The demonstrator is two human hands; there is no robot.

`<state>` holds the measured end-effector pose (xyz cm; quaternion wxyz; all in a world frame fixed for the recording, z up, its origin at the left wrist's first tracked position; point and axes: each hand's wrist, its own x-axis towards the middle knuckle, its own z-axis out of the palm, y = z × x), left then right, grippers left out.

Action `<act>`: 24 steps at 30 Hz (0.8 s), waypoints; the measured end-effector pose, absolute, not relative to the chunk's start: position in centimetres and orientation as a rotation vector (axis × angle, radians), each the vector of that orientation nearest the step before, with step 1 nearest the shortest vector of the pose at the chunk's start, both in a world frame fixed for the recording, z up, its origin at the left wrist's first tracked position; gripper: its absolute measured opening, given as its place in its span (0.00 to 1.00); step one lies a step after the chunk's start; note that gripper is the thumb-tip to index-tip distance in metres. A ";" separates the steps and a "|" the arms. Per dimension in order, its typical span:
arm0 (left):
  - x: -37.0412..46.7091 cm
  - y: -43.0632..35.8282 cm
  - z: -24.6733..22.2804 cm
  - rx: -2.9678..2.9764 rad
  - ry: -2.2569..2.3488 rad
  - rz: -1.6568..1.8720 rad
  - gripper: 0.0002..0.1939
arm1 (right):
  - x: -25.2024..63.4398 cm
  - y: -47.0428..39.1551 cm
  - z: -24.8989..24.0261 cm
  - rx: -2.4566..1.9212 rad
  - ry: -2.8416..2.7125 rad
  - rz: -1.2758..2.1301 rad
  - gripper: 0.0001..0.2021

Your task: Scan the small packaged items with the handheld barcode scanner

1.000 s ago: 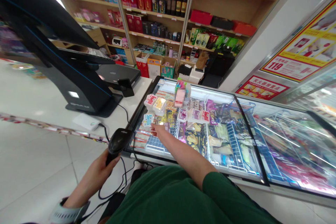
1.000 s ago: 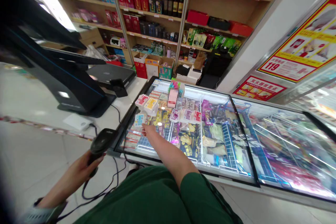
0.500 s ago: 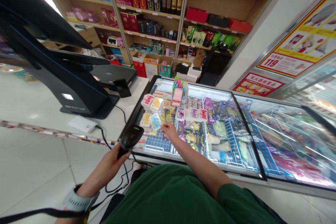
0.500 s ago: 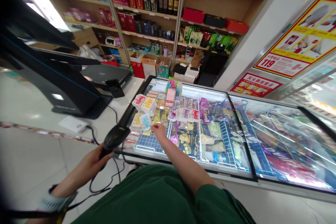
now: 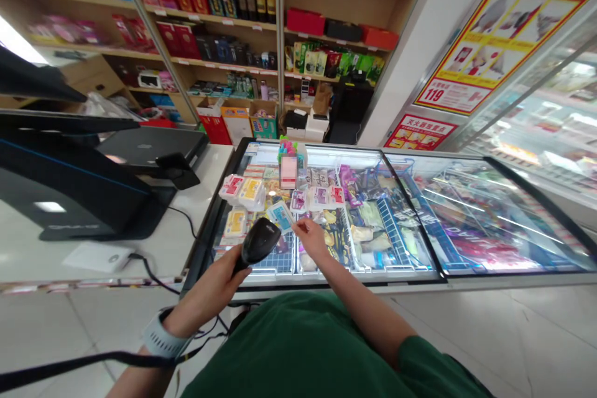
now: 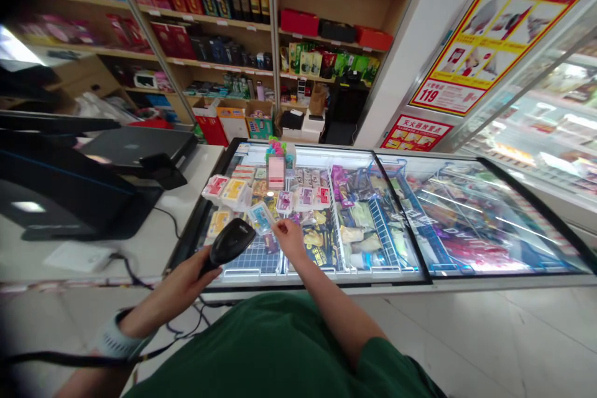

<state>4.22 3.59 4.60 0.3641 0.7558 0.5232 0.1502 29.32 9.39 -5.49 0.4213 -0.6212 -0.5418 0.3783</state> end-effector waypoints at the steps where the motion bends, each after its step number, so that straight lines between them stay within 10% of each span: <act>1: 4.4 3.7 4.5 1.956 1.333 0.382 0.22 | 29.5 9.3 -5.5 -1.564 -1.357 0.933 0.09; 24: 5.4 4.7 4.6 1.956 1.332 0.370 0.22 | 30.2 9.2 -6.7 -1.627 -1.249 1.002 0.09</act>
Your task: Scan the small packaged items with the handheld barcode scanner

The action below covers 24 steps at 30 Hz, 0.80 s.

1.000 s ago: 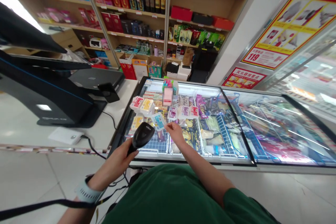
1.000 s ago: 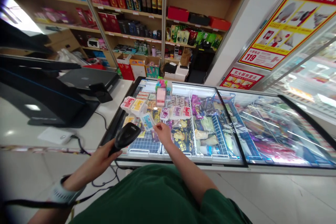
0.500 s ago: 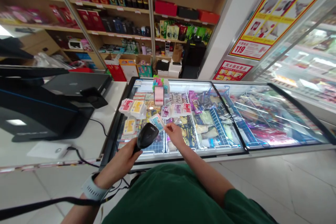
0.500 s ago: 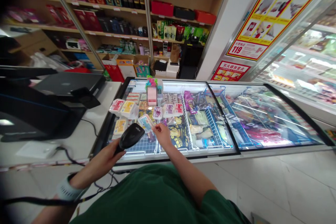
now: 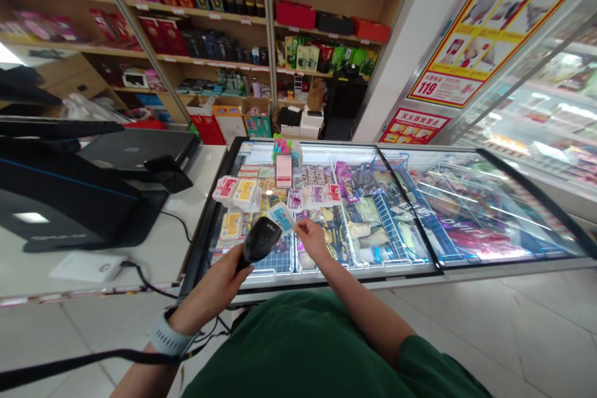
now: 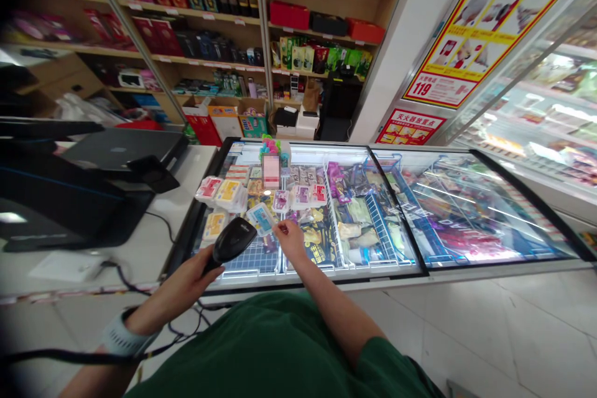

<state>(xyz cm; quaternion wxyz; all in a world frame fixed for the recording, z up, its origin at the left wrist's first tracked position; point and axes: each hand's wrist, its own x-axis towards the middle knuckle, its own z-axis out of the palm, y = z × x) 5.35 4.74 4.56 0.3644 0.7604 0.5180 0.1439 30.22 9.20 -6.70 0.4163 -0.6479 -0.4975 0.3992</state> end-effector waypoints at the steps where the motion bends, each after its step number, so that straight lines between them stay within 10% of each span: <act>1: 5.3 4.7 4.5 1.956 1.332 0.370 0.22 | 30.2 9.3 -6.7 -1.629 -1.250 1.002 0.09; 24: 5.7 5.6 4.3 1.974 1.372 0.380 0.22 | 30.0 11.7 -8.9 -1.559 -0.453 1.384 0.08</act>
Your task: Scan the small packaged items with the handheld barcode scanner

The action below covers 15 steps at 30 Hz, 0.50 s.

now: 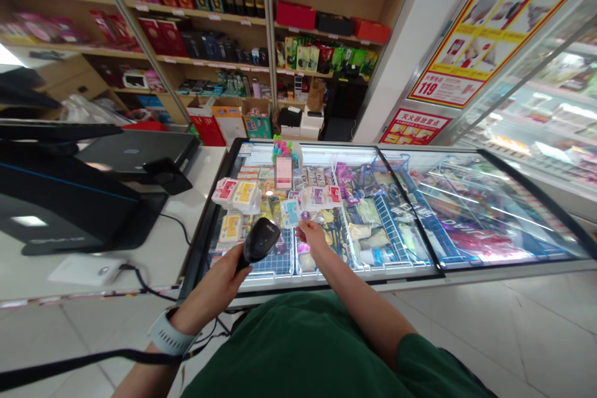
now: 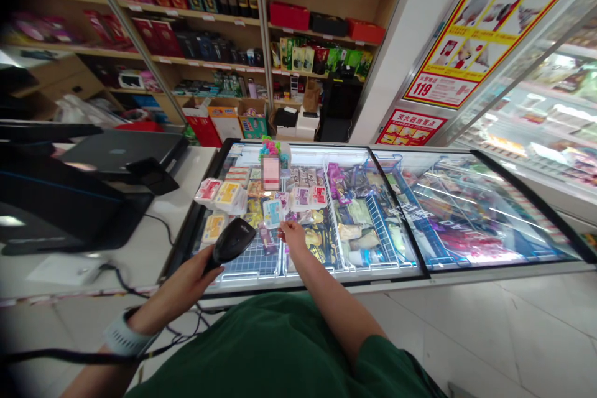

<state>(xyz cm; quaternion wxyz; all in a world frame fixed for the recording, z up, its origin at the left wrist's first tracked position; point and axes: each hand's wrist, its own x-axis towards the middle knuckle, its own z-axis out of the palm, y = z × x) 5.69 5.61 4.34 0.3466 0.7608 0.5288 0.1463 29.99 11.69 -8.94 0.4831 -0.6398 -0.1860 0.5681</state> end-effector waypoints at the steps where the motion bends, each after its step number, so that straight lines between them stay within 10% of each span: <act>1: 5.6 5.5 4.3 1.971 1.378 0.387 0.22 | 30.0 12.1 -9.2 -1.564 -0.391 1.397 0.08; 15: 0.3 3.3 2.0 1.701 1.785 0.608 0.26 | 30.2 15.9 -9.9 -1.541 -0.231 1.456 0.07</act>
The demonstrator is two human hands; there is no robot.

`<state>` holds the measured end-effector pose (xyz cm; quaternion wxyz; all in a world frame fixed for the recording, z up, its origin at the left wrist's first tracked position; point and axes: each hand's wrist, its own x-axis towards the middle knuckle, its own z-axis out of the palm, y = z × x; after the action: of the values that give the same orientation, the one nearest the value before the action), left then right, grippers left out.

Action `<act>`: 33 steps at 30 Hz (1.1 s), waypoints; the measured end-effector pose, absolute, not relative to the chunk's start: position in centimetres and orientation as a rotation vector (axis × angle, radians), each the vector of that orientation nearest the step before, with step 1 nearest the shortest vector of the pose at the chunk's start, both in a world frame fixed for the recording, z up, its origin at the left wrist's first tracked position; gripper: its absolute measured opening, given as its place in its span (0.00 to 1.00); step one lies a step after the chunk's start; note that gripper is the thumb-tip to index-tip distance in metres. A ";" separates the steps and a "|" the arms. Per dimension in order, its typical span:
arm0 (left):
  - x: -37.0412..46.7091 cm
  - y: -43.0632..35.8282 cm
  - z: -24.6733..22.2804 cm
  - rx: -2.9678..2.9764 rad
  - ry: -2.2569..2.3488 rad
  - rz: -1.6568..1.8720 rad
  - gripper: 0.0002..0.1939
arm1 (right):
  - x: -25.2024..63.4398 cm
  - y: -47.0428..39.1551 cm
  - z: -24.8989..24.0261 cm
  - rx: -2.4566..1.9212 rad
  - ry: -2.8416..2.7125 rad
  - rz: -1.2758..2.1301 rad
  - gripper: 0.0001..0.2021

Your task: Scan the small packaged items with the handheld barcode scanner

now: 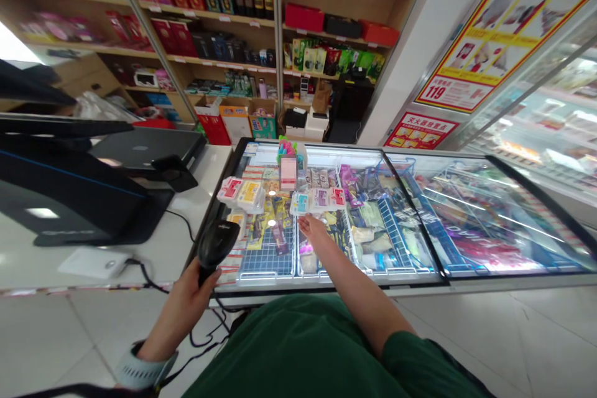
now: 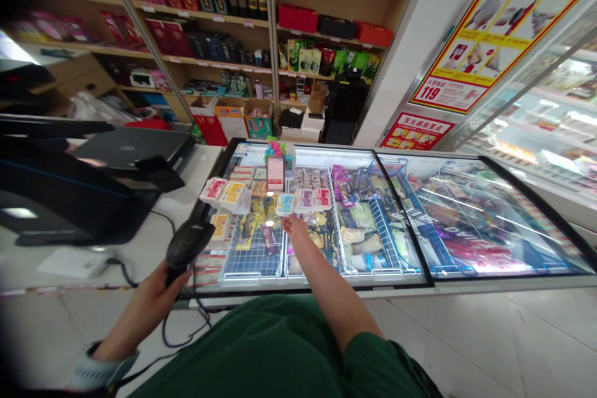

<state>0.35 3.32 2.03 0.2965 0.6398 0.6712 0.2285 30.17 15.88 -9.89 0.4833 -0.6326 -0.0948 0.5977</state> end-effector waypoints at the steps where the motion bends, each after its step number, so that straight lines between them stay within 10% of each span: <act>1: -0.2 3.1 1.8 1.668 1.814 0.624 0.26 | 30.2 15.8 -9.8 -1.551 -0.241 1.459 0.07; 20: -3.8 -0.4 0.5 1.108 1.881 0.972 0.30 | 12.7 15.7 -12.1 -1.843 -0.671 1.924 0.16; 33: -5.0 -1.2 0.0 1.125 1.925 0.894 0.33 | 14.9 14.8 -13.0 -1.716 -0.690 1.818 0.04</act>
<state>-5.01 -1.23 -0.04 0.3615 0.4366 0.7472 0.3470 14.88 14.76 -13.04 0.2708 -0.6370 -0.2562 0.6747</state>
